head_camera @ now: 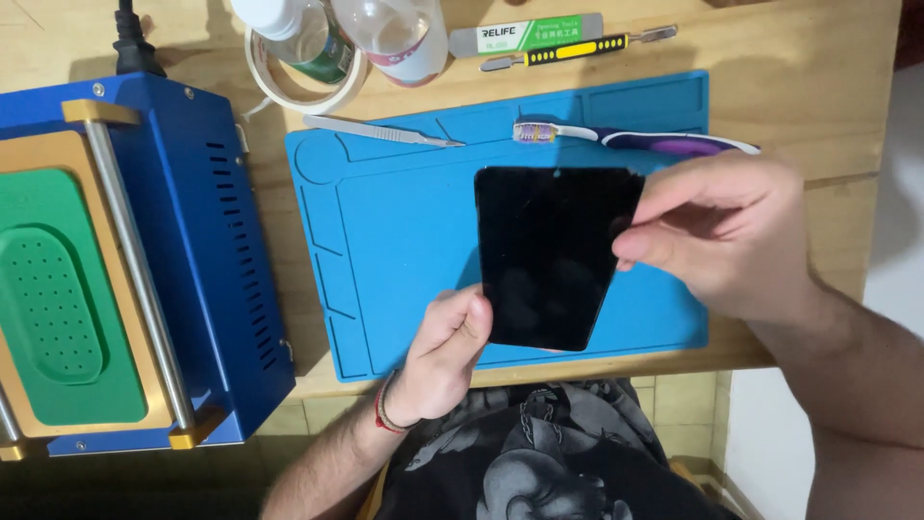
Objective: Cleaning the frame and backplate of a mobile phone screen assembly using a toothbrush, cleaning solution, and a metal pry tool.
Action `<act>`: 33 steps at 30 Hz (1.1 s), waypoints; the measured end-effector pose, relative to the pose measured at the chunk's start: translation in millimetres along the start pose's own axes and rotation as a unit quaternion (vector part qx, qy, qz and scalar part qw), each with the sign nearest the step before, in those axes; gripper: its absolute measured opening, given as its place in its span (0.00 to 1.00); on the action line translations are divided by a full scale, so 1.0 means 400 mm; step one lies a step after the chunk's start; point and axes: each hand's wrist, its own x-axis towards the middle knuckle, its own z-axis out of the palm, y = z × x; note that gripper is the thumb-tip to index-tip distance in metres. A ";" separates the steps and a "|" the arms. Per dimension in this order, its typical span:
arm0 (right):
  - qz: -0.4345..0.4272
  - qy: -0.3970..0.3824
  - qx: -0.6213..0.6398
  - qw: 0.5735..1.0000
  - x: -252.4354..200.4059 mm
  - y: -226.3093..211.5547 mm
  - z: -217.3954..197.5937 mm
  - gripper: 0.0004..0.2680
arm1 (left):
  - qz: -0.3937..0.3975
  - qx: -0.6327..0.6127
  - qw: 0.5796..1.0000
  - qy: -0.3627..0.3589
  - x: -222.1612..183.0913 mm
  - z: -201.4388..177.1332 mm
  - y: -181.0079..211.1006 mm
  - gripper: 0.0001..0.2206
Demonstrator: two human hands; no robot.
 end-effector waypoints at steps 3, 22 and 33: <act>-0.020 -0.018 -0.013 1.000 0.006 -0.010 0.002 0.07 | -0.004 0.011 1.000 0.000 -0.008 -0.004 -0.012 0.21; 0.051 -0.091 0.006 0.995 0.004 -0.060 0.081 0.04 | 0.060 -0.098 0.991 0.064 0.048 0.007 0.122 0.19; -0.076 -0.027 -0.211 0.974 0.053 -0.084 0.098 0.02 | 0.024 0.041 0.991 0.125 0.091 0.044 0.096 0.10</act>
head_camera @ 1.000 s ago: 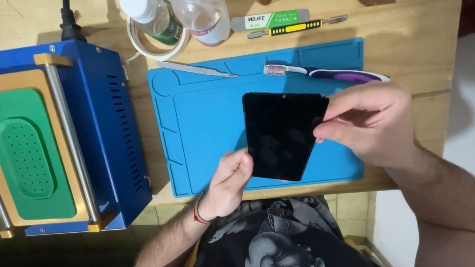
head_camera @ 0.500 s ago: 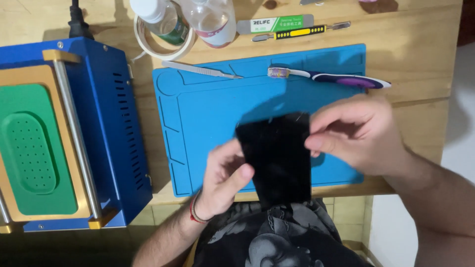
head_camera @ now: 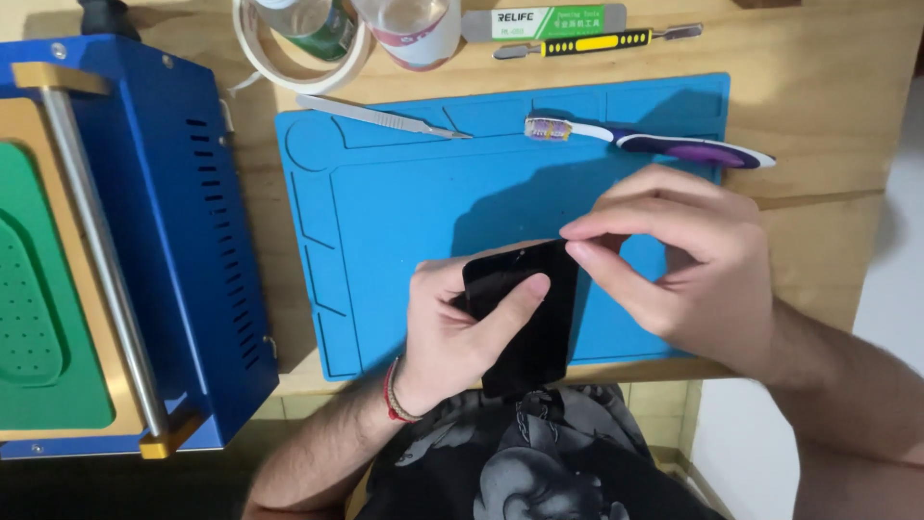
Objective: Cleaning the frame and backplate of a mobile phone screen assembly using a toothbrush, cleaning solution, and a metal pry tool.
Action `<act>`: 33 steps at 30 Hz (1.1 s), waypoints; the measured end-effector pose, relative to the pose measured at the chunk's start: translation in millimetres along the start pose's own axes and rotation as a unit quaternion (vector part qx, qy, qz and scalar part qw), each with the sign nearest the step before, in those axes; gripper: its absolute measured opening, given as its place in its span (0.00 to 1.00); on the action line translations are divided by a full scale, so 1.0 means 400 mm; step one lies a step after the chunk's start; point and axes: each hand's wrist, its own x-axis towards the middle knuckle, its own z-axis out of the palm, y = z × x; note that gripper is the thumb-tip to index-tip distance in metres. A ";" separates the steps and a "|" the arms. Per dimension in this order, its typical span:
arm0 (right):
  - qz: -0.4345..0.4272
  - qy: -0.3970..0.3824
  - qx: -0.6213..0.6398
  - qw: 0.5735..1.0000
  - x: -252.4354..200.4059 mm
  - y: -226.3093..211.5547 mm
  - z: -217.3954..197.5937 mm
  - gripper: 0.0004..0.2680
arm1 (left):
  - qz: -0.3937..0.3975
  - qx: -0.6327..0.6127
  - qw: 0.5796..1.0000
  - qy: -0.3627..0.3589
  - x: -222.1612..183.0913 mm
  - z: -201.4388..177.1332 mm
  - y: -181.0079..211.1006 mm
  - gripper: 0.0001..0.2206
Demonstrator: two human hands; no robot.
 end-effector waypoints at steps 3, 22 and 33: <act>-0.001 0.001 -0.017 1.000 0.000 0.002 0.003 0.02 | 0.018 0.014 1.000 0.001 0.009 0.001 0.007 0.15; -0.070 0.002 -0.064 0.996 -0.036 0.035 -0.002 0.02 | 0.041 0.073 0.996 0.004 -0.009 -0.004 0.027 0.11; -0.264 -0.024 -0.069 0.962 -0.103 -0.008 -0.081 0.07 | 0.401 0.356 0.844 0.011 -0.038 -0.016 0.151 0.06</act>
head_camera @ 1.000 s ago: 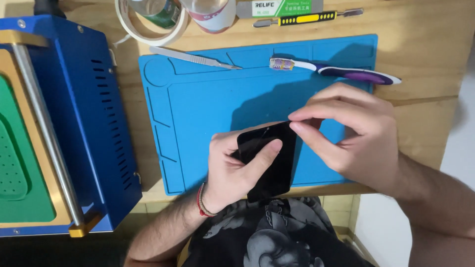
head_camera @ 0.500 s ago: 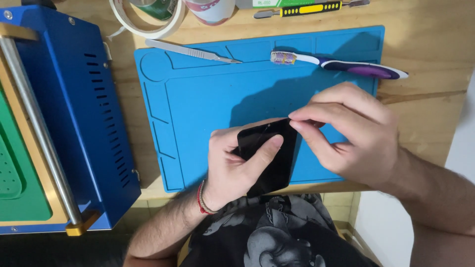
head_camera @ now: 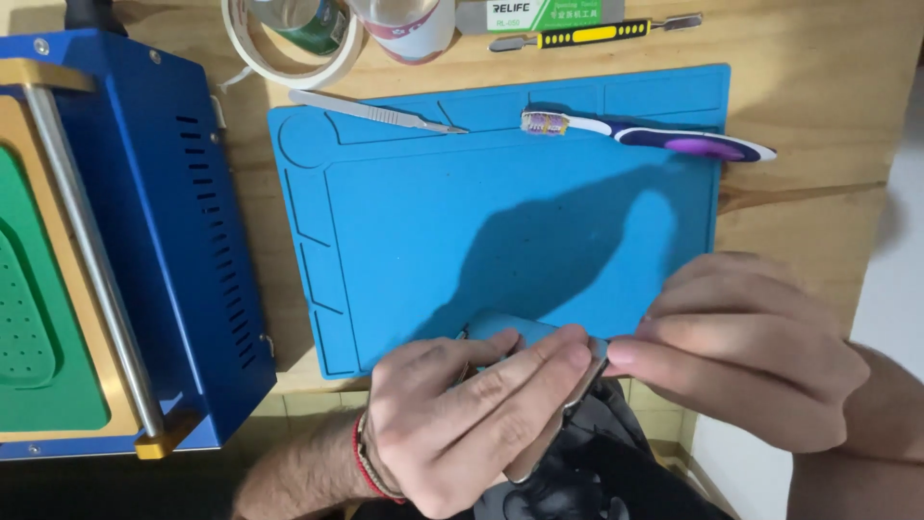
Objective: Cleaning the frame and backplate of a mobile phone screen assembly using a toothbrush, cleaning solution, and a metal pry tool.
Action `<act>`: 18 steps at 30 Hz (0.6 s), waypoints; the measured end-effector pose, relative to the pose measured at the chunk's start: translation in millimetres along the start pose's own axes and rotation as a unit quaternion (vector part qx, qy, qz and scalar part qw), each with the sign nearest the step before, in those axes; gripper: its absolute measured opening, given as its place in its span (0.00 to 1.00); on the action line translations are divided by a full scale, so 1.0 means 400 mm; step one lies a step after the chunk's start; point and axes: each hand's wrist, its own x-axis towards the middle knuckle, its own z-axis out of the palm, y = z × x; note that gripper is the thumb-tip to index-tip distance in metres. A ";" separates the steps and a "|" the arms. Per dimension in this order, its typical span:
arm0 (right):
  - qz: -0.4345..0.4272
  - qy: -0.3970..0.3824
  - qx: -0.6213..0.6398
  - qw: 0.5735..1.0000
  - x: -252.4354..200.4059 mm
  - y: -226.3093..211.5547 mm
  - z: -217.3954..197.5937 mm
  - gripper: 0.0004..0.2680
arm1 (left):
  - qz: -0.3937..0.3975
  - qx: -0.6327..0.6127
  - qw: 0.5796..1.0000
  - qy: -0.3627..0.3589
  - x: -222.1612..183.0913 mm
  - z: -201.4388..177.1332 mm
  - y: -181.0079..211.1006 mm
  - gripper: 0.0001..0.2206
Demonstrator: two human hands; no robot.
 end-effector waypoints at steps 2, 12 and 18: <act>-0.007 0.007 -0.002 1.000 -0.009 0.001 0.005 0.07 | -0.007 0.017 1.000 0.009 -0.002 0.006 0.013 0.05; -0.043 0.043 -0.023 0.998 0.004 0.011 0.025 0.04 | -0.005 0.053 0.998 0.017 -0.006 0.016 0.016 0.04; -0.029 0.041 -0.021 0.999 -0.009 0.007 0.025 0.07 | -0.013 0.052 0.998 0.023 -0.005 0.019 0.023 0.04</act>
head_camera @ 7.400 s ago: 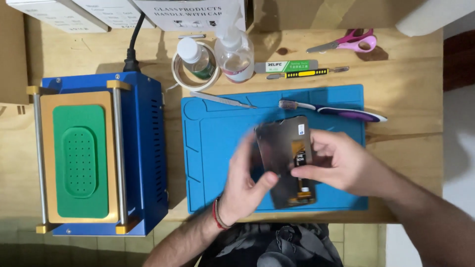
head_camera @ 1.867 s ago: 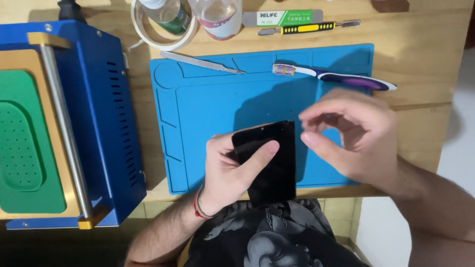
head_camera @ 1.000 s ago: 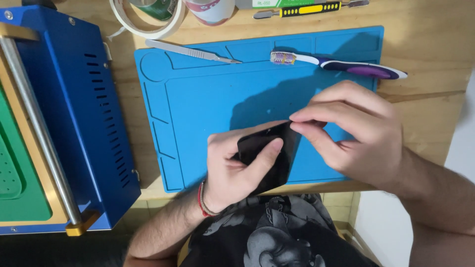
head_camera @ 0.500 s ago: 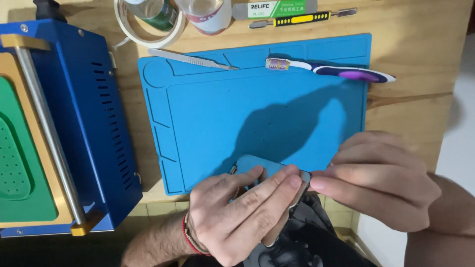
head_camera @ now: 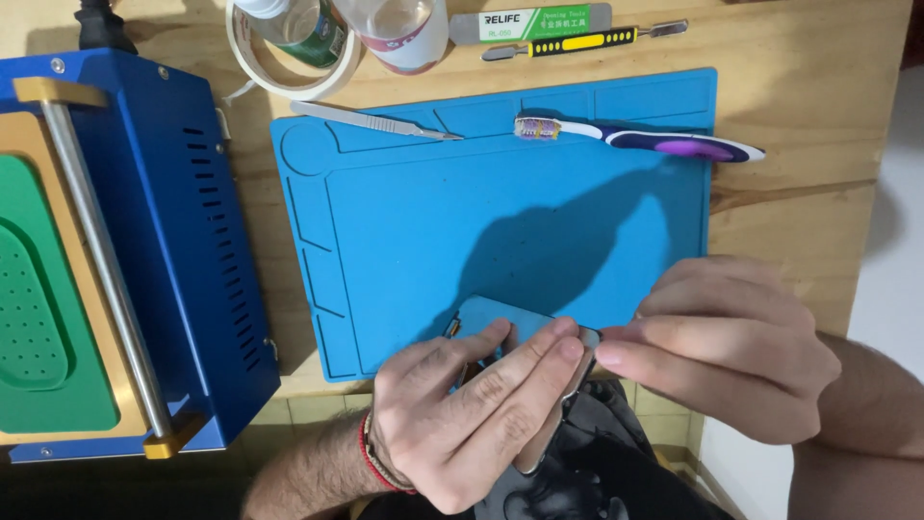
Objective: Cleaning the frame and backplate of a mobile phone screen assembly using a toothbrush, cleaning solution, and a metal pry tool.
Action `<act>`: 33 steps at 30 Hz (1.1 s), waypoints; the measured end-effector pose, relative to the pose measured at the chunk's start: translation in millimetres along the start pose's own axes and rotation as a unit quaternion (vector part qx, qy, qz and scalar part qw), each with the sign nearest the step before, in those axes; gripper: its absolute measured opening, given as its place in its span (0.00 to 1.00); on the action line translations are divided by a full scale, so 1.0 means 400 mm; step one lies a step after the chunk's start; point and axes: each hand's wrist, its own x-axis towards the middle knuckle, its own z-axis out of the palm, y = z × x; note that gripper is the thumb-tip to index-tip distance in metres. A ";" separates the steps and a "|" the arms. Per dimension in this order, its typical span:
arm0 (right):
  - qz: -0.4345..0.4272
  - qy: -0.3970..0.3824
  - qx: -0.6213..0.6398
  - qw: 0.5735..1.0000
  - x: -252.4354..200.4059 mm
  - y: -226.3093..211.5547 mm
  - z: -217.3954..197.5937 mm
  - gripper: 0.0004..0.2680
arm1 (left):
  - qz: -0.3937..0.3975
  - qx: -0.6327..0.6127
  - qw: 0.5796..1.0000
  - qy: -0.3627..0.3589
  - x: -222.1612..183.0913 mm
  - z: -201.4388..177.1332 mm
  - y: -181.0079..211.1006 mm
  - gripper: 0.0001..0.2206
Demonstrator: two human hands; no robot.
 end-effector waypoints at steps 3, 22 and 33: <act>0.054 -0.059 0.027 0.996 0.019 -0.019 -0.033 0.08 | 0.023 -0.031 0.999 -0.024 -0.008 -0.008 -0.019 0.06; 0.283 -0.049 0.213 0.934 0.065 0.102 0.005 0.04 | -0.396 -0.402 0.821 -0.092 -0.071 0.046 -0.068 0.06; 0.278 -0.120 -0.096 0.948 -0.002 0.212 0.006 0.08 | -0.380 -0.607 0.695 -0.064 -0.097 0.056 -0.161 0.10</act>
